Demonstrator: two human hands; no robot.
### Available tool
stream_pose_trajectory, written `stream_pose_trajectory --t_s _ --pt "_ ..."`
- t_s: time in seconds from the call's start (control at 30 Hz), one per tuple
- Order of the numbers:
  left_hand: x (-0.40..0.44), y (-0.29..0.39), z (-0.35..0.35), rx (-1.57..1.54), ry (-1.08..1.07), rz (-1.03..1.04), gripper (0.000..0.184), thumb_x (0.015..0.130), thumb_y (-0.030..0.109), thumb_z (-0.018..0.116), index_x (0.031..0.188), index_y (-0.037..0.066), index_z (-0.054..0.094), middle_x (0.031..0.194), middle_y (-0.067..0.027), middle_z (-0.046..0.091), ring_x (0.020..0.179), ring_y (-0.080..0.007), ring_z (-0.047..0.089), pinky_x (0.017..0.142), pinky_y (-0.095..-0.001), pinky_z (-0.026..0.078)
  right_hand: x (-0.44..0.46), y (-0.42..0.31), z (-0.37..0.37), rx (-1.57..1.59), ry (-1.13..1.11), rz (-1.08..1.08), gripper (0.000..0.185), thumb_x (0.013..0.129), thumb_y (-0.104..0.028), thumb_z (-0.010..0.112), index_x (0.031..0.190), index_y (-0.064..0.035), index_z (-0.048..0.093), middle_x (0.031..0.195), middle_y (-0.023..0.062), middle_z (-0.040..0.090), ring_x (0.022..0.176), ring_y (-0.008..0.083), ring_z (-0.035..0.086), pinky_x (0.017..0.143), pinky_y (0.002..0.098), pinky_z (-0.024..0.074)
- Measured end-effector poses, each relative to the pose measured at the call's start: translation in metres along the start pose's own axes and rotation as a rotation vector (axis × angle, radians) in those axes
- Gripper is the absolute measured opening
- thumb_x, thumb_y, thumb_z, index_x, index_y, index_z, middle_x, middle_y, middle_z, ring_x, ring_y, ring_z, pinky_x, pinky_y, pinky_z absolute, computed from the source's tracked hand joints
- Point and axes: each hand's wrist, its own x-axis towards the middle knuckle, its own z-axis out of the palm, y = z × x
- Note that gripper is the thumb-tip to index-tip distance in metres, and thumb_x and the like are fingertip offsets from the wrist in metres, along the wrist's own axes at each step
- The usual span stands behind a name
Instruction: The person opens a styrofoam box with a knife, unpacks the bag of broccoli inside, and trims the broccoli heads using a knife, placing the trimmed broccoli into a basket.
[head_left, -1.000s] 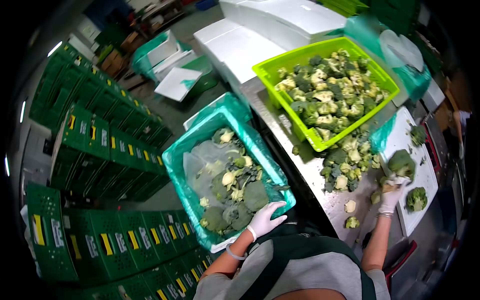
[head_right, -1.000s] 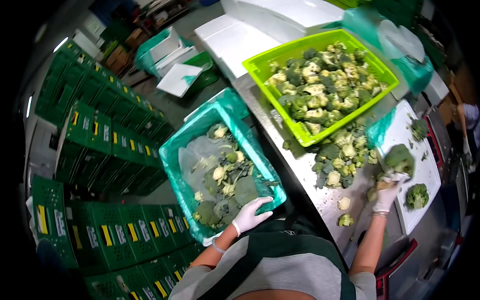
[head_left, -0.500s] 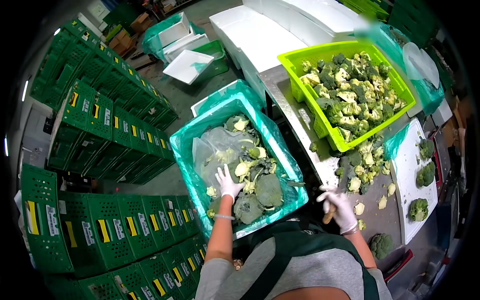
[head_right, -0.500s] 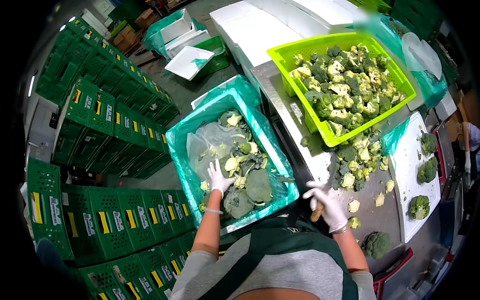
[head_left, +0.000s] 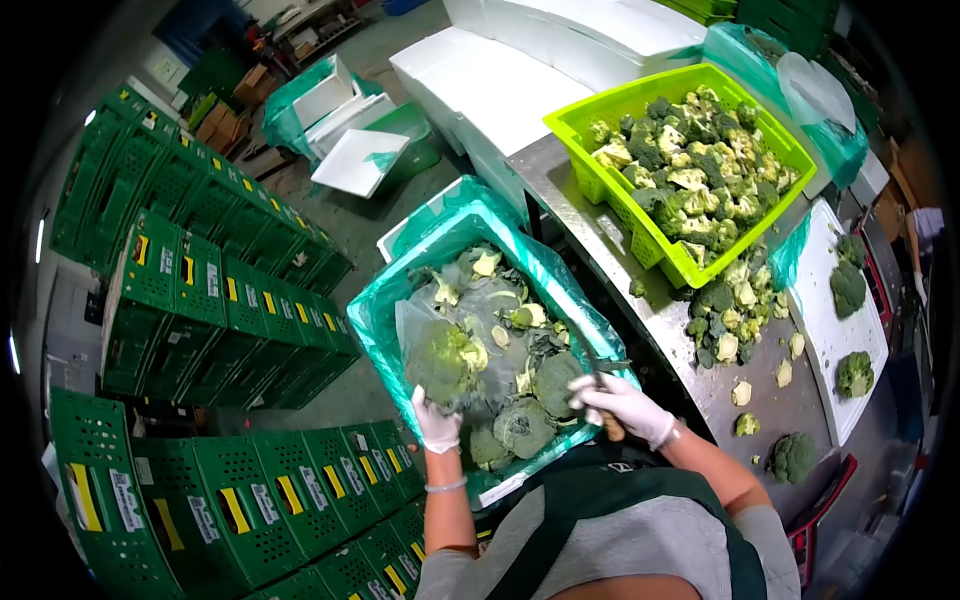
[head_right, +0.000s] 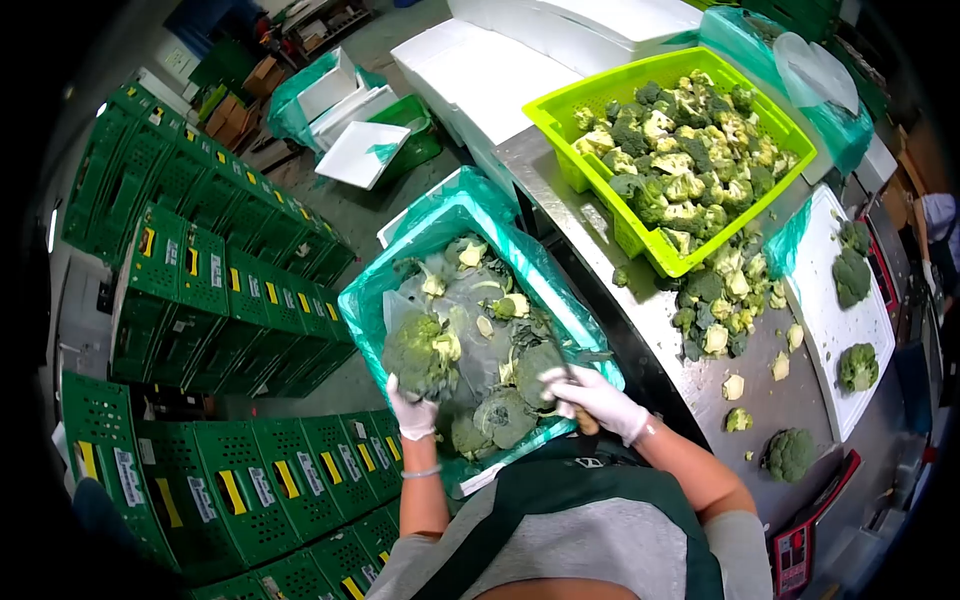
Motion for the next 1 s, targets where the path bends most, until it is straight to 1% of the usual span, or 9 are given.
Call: stream_pose_trajectory --t_s 0.03,0.13,0.23,0.33,0.53,0.73,0.8,0.9,1.0 --pt "0.0 -0.007 -0.017 0.565 -0.124 0.209 0.044 0.088 0.031 0.044 0.123 0.004 0.043 0.118 -0.0099 0.053 0.105 -0.0245 0.054 0.087 -0.0394 0.047 0.013 -0.006 0.011 0.008 -0.019 -0.011 0.033 0.09 -0.018 0.052 0.118 -0.0009 0.047 0.098 0.005 0.06 0.065 0.006 0.056 0.055 0.0166 0.045" --pt "-0.023 -0.031 0.011 -0.027 -0.086 -0.06 0.049 0.086 0.028 0.052 0.127 0.005 0.039 0.122 -0.0093 0.05 0.108 -0.0228 0.052 0.087 -0.0384 0.047 0.043 -0.017 0.039 0.093 -0.075 -0.035 0.04 0.09 -0.02 0.052 0.124 -0.0023 0.041 0.098 0.002 0.058 0.065 0.0059 0.057 0.053 0.0161 0.0442" --pt "-0.034 -0.044 0.019 0.522 -0.397 -0.026 0.073 0.081 0.034 0.062 0.138 0.008 0.025 0.134 -0.0088 0.039 0.122 -0.0238 0.038 0.101 -0.0399 0.033 0.057 -0.016 0.031 0.01 0.017 -0.115 0.048 0.083 -0.016 0.063 0.125 -0.0044 0.043 0.087 -0.0003 0.053 0.065 0.0044 0.054 0.053 0.0173 0.044" --pt "-0.049 -0.039 0.051 0.462 -0.43 0.014 0.081 0.079 0.038 0.065 0.139 0.009 0.021 0.136 -0.0097 0.036 0.125 -0.0263 0.035 0.101 -0.0413 0.032 0.067 -0.005 0.015 -0.553 0.181 -0.637 0.053 0.072 -0.017 0.071 0.118 -0.0015 0.049 0.091 0.0061 0.058 0.087 0.0186 0.058 0.078 0.0303 0.0459" --pt "-0.042 -0.044 0.022 0.227 -0.302 -0.317 0.092 0.07 0.063 0.053 0.137 0.007 0.025 0.135 -0.0134 0.038 0.119 -0.0273 0.043 0.101 -0.0427 0.037 0.036 -0.044 0.031 -1.039 -0.074 -0.633 0.055 0.066 -0.02 0.075 0.117 -0.0166 0.054 0.099 0.0053 0.055 0.08 0.0227 0.059 0.071 0.0307 0.0478" --pt "-0.059 -0.056 0.036 0.158 -0.239 -0.585 0.054 0.085 0.03 0.059 0.128 0.003 0.04 0.125 -0.0128 0.049 0.113 -0.0237 0.05 0.097 -0.0404 0.042 0.038 -0.058 0.022 -1.1 -0.276 -0.697 0.06 0.067 -0.018 0.072 0.123 -0.0187 0.051 0.107 0.0036 0.055 0.088 0.0239 0.059 0.075 0.0309 0.0477" --pt "-0.061 -0.061 0.049 0.035 -0.191 -0.591 0.043 0.085 0.018 0.055 0.123 0.001 0.045 0.118 -0.0119 0.055 0.106 -0.022 0.055 0.093 -0.0381 0.045 0.033 -0.059 0.021 -1.199 -0.066 -0.884 0.058 0.07 -0.02 0.07 0.124 -0.0169 0.049 0.109 0.0052 0.055 0.088 0.0246 0.059 0.074 0.0315 0.0486" --pt "-0.059 -0.063 0.055 0.199 -0.091 -0.246 0.035 0.083 0.014 0.055 0.114 -0.002 0.051 0.103 -0.01 0.061 0.09 -0.0183 0.062 0.081 -0.0314 0.051 0.009 -0.067 0.021 -1.434 0.139 -0.602 0.03 0.08 -0.021 0.057 0.108 -0.0114 0.054 0.092 0.0082 0.057 0.078 0.0283 0.06 0.065 0.0375 0.0495" --pt "-0.056 -0.055 0.047 0.275 -0.009 -0.21 0.046 0.082 0.009 0.054 0.125 0.001 0.04 0.113 -0.0092 0.055 0.099 -0.0189 0.057 0.088 -0.0325 0.046 0.006 -0.049 0.015 -1.605 0.108 -0.586 0.014 0.078 -0.017 0.055 0.088 -0.0073 0.053 0.069 0.0083 0.055 0.065 0.0276 0.06 0.056 0.0395 0.0479"
